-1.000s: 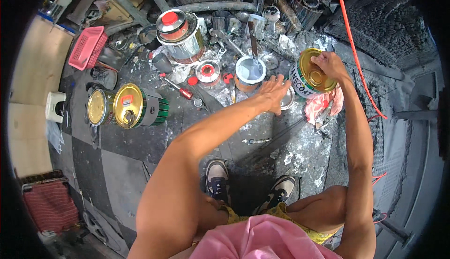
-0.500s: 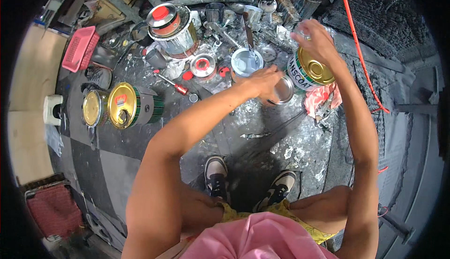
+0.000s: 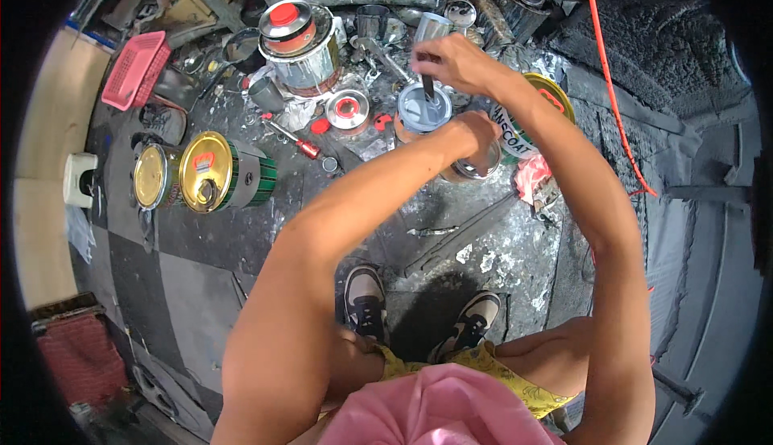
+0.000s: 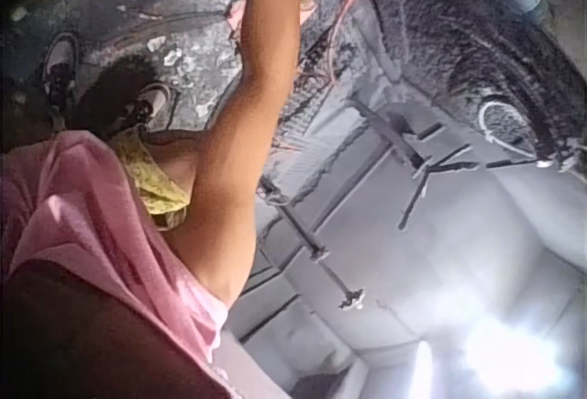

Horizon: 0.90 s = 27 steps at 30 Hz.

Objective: The person opens paint cans using a screwdriver, pours paint from one container to another, and stirs the mixture with a brush.

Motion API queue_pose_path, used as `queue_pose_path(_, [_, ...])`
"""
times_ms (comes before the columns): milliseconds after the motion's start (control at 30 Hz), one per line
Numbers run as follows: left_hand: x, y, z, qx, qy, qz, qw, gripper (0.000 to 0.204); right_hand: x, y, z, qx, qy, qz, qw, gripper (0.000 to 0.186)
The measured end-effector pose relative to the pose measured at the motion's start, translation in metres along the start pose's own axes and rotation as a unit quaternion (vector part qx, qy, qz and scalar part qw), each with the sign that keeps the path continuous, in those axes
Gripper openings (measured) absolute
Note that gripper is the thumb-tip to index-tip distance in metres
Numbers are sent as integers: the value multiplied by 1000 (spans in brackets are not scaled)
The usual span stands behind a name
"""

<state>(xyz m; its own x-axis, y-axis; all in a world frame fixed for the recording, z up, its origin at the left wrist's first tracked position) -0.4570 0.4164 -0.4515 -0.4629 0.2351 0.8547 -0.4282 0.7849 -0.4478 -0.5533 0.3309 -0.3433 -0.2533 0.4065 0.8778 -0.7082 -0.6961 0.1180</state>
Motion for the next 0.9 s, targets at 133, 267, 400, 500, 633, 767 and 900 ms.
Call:
queue_pose_path(133, [-10,13,-8,-8,5,32,999,92,27,-43,3,44,-42,-58,996,30])
queue_pose_path(267, [-15,7,-9,48,0,19,999,89,21,-61,-17,-119,134,-97,979,31])
queue_pose_path(400, [-14,-4,-25,103,79,-55,990,83,25,-64,-9,-86,58,-50,993,29])
queue_pose_path(500, [4,-10,-27,114,102,-84,985,66,33,-61,11,23,-77,-93,992,30])
queue_pose_path(633, [-11,-8,-35,-38,55,-156,985,26,24,-54,11,-62,55,-88,993,29])
queue_pose_path(767, [1,-20,-21,-15,-30,-145,989,18,26,-60,8,-49,-40,-81,995,35])
queue_pose_path(900, [5,-18,11,-16,-251,-129,959,19,15,-54,-6,-114,127,-75,983,39])
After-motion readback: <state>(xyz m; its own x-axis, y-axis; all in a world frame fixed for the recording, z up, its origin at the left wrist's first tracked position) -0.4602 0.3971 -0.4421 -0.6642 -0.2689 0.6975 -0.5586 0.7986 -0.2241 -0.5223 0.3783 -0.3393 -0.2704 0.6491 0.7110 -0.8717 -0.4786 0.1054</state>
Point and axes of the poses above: each hand's wrist, its own y-axis towards the middle knuckle, its own x-axis out of the back of the hand, z = x × y, the point moved 10 cm from there along y, towards the middle knuckle, and after that the axes turned 2 degrees about z, right-handed, at the moved point
